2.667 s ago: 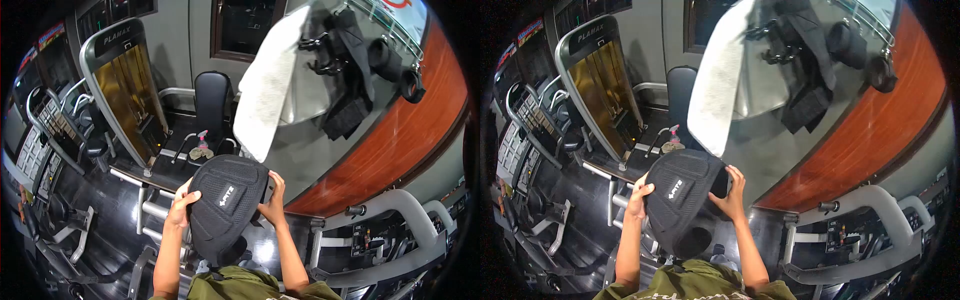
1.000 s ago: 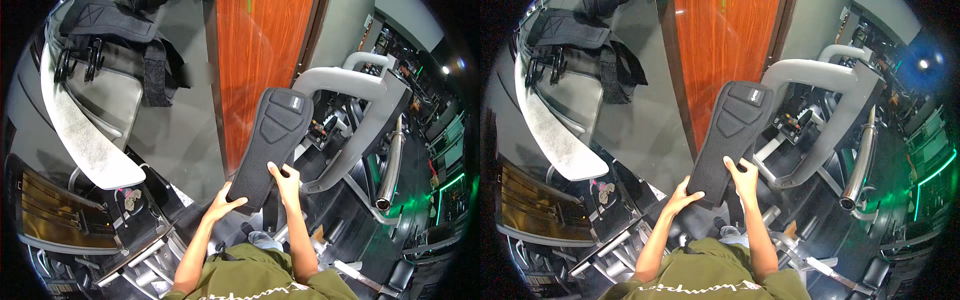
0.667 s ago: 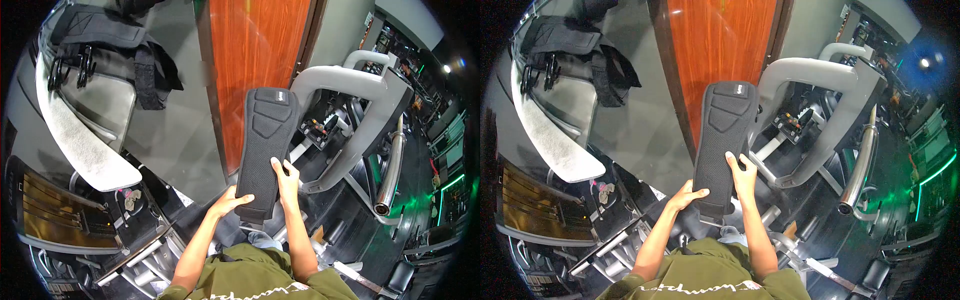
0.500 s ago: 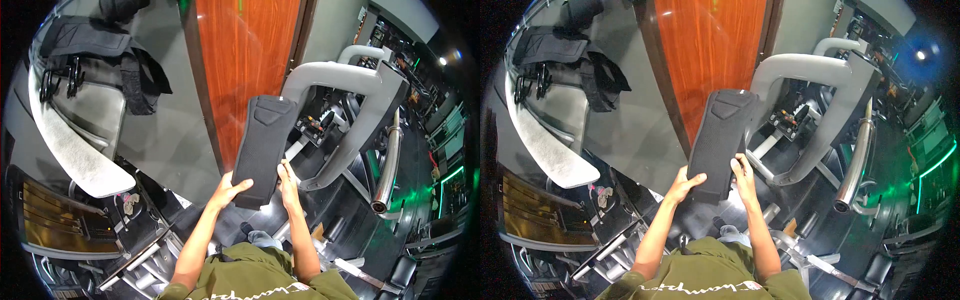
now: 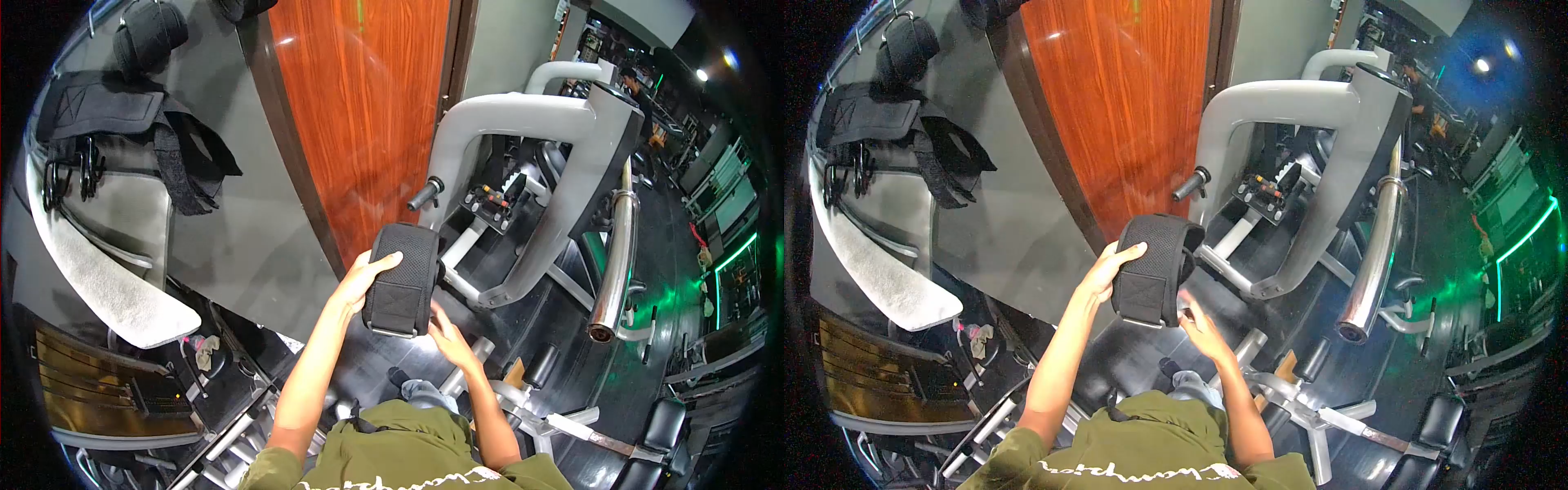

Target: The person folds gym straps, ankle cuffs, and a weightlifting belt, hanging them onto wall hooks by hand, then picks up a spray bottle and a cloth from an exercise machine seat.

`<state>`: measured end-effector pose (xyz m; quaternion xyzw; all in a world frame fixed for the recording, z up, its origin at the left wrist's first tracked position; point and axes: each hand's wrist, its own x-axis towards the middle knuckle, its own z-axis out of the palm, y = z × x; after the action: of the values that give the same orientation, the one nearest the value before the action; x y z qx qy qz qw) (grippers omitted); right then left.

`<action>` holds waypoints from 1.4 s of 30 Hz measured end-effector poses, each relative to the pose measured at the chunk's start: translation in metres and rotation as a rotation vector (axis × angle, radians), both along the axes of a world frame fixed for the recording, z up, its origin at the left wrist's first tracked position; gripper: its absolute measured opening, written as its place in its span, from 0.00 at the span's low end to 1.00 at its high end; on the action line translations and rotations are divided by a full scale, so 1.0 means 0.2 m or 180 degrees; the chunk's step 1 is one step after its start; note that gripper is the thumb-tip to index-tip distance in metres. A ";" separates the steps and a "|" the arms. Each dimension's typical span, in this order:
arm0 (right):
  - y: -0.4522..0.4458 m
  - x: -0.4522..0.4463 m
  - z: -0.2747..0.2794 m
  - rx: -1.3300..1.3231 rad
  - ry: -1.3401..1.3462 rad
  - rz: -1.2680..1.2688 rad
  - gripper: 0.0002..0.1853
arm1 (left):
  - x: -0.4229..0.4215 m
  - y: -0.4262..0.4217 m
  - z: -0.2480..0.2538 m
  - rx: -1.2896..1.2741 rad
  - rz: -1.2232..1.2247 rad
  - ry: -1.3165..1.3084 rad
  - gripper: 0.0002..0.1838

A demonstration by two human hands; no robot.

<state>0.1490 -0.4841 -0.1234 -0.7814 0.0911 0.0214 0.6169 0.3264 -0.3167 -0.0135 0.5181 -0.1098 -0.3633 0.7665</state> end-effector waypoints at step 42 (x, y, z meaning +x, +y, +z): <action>-0.50 -0.14 0.02 0.2734 -0.0310 -0.1057 0.35 | 0.07 0.17 -0.43 -0.0110 0.0928 0.1107 0.18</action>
<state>0.1200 -0.5840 -0.1199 -0.4300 0.1689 -0.0787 0.8834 0.3406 -0.2830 -0.0997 0.4448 0.0938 -0.3307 0.8271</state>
